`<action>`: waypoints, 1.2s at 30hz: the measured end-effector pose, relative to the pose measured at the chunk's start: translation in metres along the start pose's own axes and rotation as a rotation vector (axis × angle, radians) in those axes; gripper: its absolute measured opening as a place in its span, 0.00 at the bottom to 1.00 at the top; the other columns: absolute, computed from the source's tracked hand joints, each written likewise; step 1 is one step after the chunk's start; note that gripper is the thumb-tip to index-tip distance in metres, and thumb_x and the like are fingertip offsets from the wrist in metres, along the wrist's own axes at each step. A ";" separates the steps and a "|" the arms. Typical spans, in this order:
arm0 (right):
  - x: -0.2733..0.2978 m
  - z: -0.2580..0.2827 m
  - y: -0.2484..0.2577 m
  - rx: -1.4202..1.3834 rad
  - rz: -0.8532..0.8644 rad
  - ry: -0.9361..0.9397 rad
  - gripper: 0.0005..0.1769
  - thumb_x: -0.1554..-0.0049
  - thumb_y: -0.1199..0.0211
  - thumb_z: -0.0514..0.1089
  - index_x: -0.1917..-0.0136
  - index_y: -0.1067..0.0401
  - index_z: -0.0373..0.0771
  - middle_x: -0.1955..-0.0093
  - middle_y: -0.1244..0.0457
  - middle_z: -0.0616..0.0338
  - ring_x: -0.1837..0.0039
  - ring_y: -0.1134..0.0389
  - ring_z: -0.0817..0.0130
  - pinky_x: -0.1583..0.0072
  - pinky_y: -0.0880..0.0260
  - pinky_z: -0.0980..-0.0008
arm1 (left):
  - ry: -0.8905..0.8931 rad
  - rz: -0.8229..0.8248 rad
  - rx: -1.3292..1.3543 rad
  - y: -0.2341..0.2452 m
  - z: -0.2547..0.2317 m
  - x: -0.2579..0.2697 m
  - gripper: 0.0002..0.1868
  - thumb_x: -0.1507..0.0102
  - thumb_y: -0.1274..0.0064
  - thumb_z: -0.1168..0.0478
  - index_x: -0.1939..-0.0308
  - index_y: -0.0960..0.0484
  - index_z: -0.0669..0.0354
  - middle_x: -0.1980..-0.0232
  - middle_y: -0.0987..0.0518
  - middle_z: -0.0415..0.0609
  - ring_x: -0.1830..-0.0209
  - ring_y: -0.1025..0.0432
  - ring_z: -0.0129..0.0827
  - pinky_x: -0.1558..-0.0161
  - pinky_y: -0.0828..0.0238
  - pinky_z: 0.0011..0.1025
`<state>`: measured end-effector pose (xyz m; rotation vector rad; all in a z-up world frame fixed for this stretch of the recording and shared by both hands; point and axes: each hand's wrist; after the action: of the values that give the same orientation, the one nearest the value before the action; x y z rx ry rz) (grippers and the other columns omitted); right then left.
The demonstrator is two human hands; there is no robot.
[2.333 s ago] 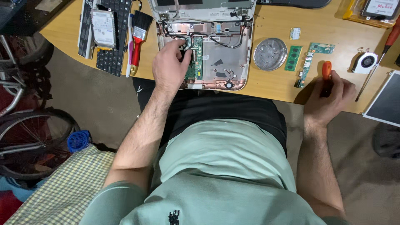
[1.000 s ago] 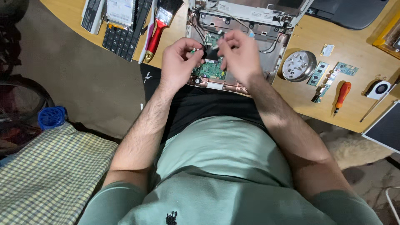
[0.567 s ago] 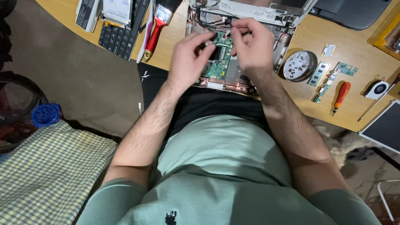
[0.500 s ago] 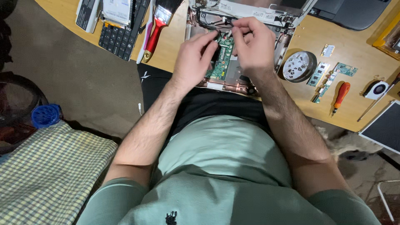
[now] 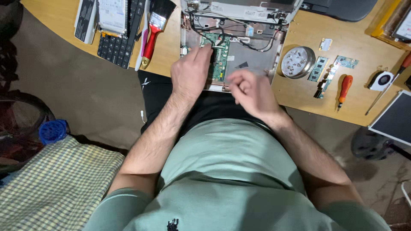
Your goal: The person uses a screwdriver to remove screws from a laptop's internal components. They then install a RAM module into the motherboard slot.
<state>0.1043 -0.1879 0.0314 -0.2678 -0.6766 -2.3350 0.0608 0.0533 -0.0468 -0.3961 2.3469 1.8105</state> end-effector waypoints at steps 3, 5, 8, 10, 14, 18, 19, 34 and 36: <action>0.026 -0.002 0.004 -0.145 0.088 -0.152 0.11 0.29 0.28 0.38 0.35 0.14 0.38 0.53 0.21 0.64 0.64 0.20 0.71 0.57 0.27 0.76 | 0.040 0.025 0.201 -0.002 -0.003 -0.011 0.08 0.19 0.31 0.49 0.47 0.04 0.44 0.61 0.10 0.36 0.76 0.24 0.25 0.76 0.21 0.29; 0.041 -0.016 0.005 -0.180 0.071 -0.139 0.10 0.28 0.28 0.37 0.34 0.15 0.40 0.61 0.31 0.68 0.67 0.28 0.74 0.58 0.27 0.75 | 0.054 0.003 0.270 0.003 -0.007 -0.020 0.09 0.20 0.28 0.52 0.51 0.08 0.47 0.61 0.11 0.38 0.72 0.22 0.29 0.73 0.21 0.34; 0.057 -0.020 0.019 -0.211 0.025 -0.172 0.09 0.27 0.27 0.37 0.34 0.15 0.40 0.66 0.34 0.69 0.67 0.31 0.75 0.57 0.29 0.74 | 0.087 0.020 0.336 0.004 -0.009 -0.026 0.13 0.22 0.24 0.54 0.55 0.12 0.52 0.60 0.12 0.41 0.66 0.19 0.33 0.68 0.20 0.39; 0.068 -0.032 0.029 -0.211 -0.013 -0.228 0.09 0.28 0.27 0.37 0.35 0.14 0.40 0.63 0.27 0.66 0.65 0.26 0.73 0.55 0.31 0.74 | 0.097 0.063 0.339 0.003 -0.011 -0.021 0.15 0.22 0.24 0.52 0.55 0.12 0.54 0.60 0.10 0.41 0.65 0.17 0.33 0.67 0.18 0.38; 0.100 -0.096 0.034 -0.401 -0.221 -0.262 0.13 0.27 0.28 0.35 0.30 0.15 0.36 0.42 0.22 0.46 0.66 0.26 0.71 0.57 0.22 0.67 | 0.063 0.072 0.469 0.003 -0.039 -0.002 0.11 0.24 0.23 0.48 0.57 0.09 0.38 0.69 0.17 0.35 0.61 0.13 0.38 0.57 0.13 0.36; 0.130 -0.128 0.049 -0.285 -0.399 -0.327 0.09 0.26 0.25 0.37 0.34 0.13 0.43 0.48 0.21 0.59 0.58 0.26 0.80 0.51 0.21 0.73 | -0.061 0.311 0.613 0.016 -0.092 0.009 0.09 0.27 0.23 0.51 0.56 0.09 0.41 0.64 0.12 0.43 0.58 0.11 0.47 0.56 0.12 0.45; 0.131 -0.146 0.058 -0.289 -0.415 -0.334 0.09 0.26 0.25 0.37 0.34 0.13 0.43 0.48 0.21 0.59 0.58 0.26 0.80 0.51 0.21 0.73 | -0.075 0.319 0.620 0.016 -0.098 0.008 0.09 0.27 0.23 0.51 0.56 0.09 0.41 0.64 0.12 0.43 0.58 0.11 0.47 0.56 0.12 0.45; 0.144 -0.245 0.172 0.825 -1.156 -0.202 0.30 0.41 0.08 0.39 0.30 0.19 0.49 0.26 0.35 0.53 0.32 0.35 0.50 0.38 0.27 0.50 | -0.260 0.728 0.633 0.016 -0.138 0.006 0.07 0.20 0.36 0.56 0.44 0.09 0.52 0.43 0.07 0.43 0.41 0.12 0.44 0.38 0.19 0.43; 0.145 -0.237 0.170 0.718 -1.200 -0.077 0.22 0.42 0.17 0.31 0.42 0.23 0.49 0.28 0.31 0.53 0.38 0.34 0.49 0.42 0.33 0.47 | -0.255 0.733 0.634 0.016 -0.138 0.009 0.05 0.22 0.34 0.57 0.44 0.09 0.50 0.43 0.06 0.43 0.43 0.12 0.44 0.40 0.18 0.42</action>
<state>0.1073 -0.5037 -0.0481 0.5312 -2.0570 -2.8625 0.0536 -0.0774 0.0015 0.8088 2.8678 1.0569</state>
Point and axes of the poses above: each hand's wrist, its own x-axis away from the middle knuckle, its own y-axis out of the back of the hand, z = x × y
